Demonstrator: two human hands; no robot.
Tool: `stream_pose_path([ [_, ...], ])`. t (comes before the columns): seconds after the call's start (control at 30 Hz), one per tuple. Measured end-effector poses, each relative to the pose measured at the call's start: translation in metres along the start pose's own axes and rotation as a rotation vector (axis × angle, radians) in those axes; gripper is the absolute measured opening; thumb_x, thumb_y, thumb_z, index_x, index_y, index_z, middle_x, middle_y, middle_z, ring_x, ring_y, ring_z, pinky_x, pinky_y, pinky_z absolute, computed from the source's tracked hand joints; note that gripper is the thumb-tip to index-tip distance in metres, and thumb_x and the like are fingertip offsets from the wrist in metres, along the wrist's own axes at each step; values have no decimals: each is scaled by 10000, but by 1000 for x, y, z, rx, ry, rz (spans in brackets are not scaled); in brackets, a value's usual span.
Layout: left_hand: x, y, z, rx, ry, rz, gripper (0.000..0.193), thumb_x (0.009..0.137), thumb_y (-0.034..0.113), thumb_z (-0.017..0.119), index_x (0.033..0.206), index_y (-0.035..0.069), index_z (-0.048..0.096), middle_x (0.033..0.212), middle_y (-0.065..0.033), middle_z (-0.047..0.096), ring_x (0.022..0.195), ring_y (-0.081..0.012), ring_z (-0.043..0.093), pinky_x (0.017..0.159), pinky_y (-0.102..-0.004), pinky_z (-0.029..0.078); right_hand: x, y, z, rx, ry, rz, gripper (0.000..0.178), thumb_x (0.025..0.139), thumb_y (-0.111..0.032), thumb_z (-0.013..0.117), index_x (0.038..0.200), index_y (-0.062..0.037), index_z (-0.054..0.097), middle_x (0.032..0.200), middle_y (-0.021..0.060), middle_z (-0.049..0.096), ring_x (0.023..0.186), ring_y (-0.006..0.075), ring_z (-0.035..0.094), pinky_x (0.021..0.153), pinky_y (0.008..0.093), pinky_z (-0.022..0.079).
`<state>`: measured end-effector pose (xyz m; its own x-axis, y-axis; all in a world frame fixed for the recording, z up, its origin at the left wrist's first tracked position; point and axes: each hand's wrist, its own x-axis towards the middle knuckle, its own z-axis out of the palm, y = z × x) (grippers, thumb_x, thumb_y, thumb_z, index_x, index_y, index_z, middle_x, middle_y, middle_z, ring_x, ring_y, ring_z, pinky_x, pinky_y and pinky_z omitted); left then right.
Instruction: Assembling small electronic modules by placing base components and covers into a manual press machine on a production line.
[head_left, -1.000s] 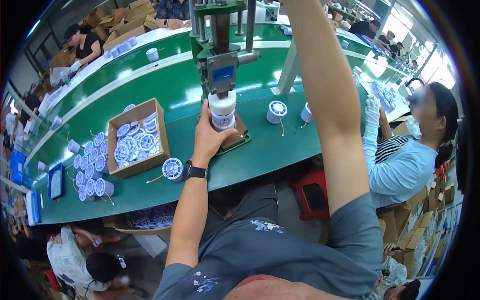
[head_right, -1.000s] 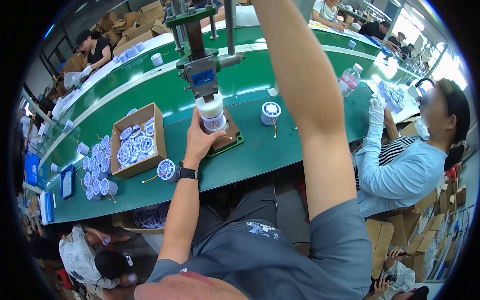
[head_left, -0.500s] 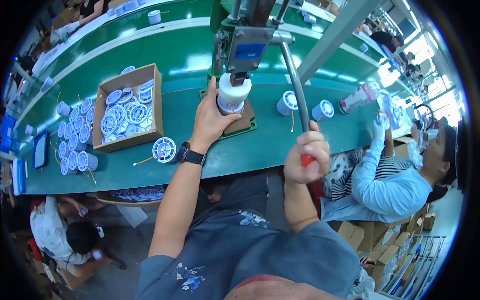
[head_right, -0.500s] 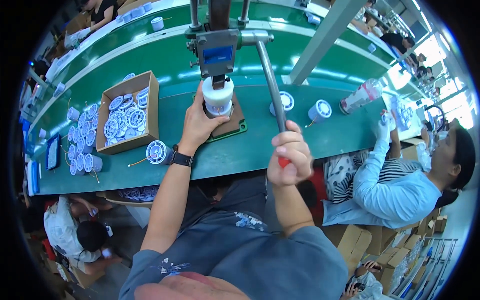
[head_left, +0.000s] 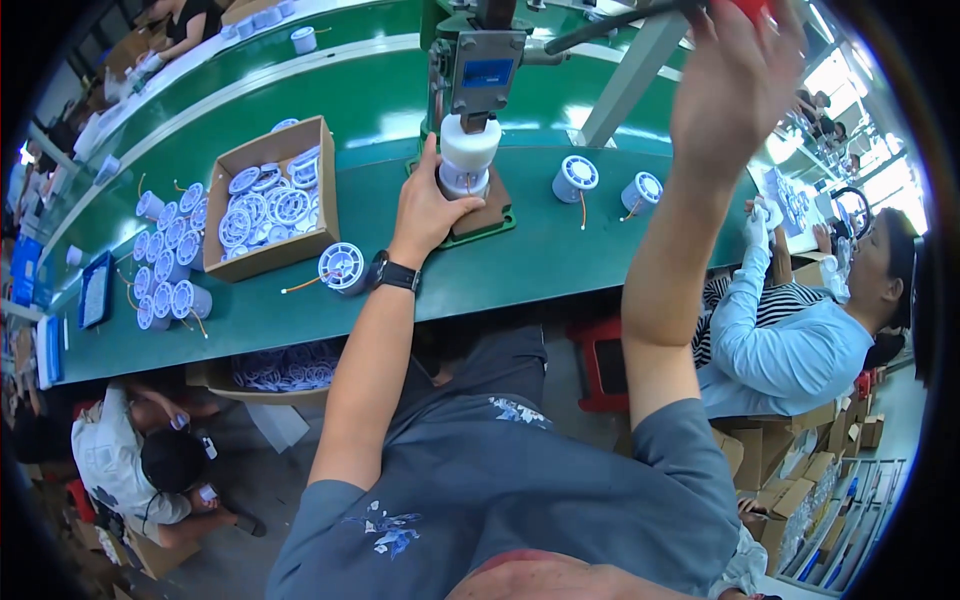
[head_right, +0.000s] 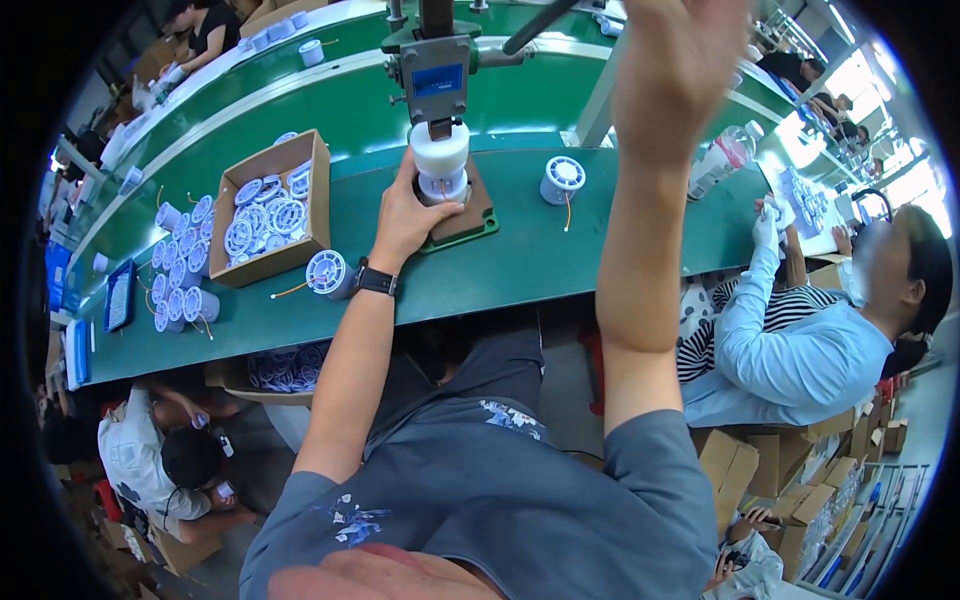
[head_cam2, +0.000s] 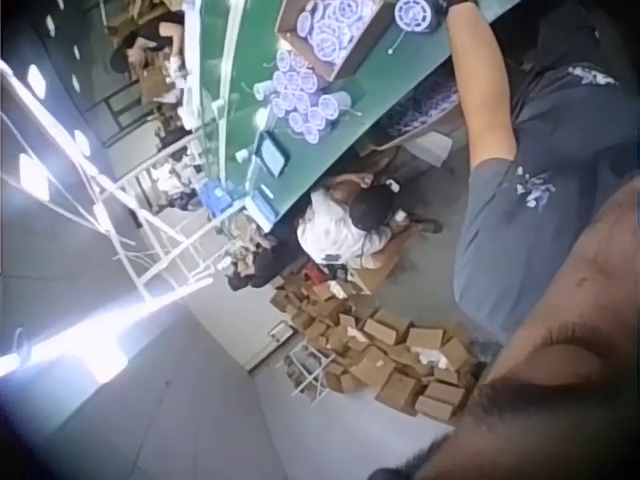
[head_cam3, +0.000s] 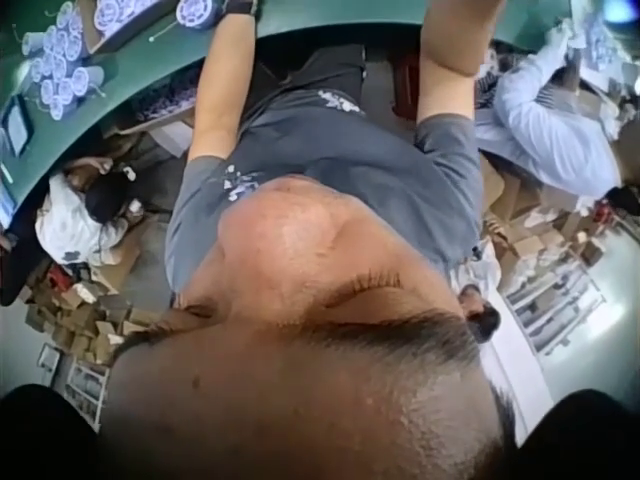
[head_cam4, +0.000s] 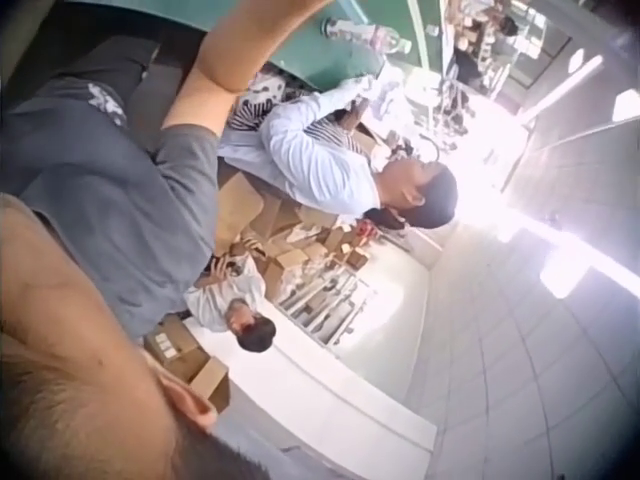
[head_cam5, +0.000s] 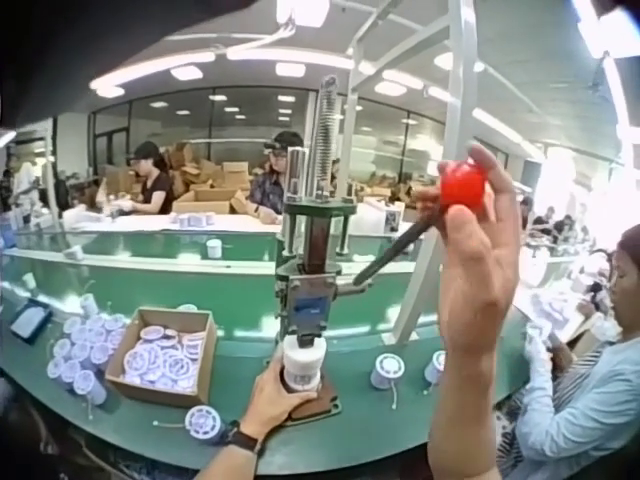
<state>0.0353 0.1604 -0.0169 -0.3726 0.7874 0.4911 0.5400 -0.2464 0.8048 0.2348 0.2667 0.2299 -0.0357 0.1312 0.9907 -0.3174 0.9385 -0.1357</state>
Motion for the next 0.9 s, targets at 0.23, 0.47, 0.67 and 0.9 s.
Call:
stream_pose_path([
  [0.23,-4,-3,-1,8,-3,-1,1151,597,178,920,1519,-38,265,1234,-245,623,1139,-396,608,988,-417,480,-106,22,41,50,136,401,527,854,25,558,1363,16,423,1174,145,598,1088,229,586,1006,357,448],
  [0.47,-6,7,-1,86,45,-32,1065,675,122,843,1517,-70,218,1365,-255,517,1286,-421,477,1070,-449,410,-229,10,103,-77,-149,856,875,754,-40,715,1499,-6,257,1237,210,588,1130,313,607,985,403,479],
  [0.67,-1,68,-71,514,48,194,795,806,153,711,1497,-4,350,1425,-285,476,1304,-412,492,1084,-459,414,-224,11,99,-88,-68,863,890,763,-39,731,1511,-24,248,1214,233,601,1071,339,639,945,412,500],
  [0.9,151,-37,-181,994,-157,-167,474,882,310,672,1223,-17,637,1098,-230,693,1069,-397,650,927,-460,515,-215,-3,76,-484,-51,773,685,776,-44,724,1396,6,437,1178,217,608,1089,341,617,956,408,476],
])
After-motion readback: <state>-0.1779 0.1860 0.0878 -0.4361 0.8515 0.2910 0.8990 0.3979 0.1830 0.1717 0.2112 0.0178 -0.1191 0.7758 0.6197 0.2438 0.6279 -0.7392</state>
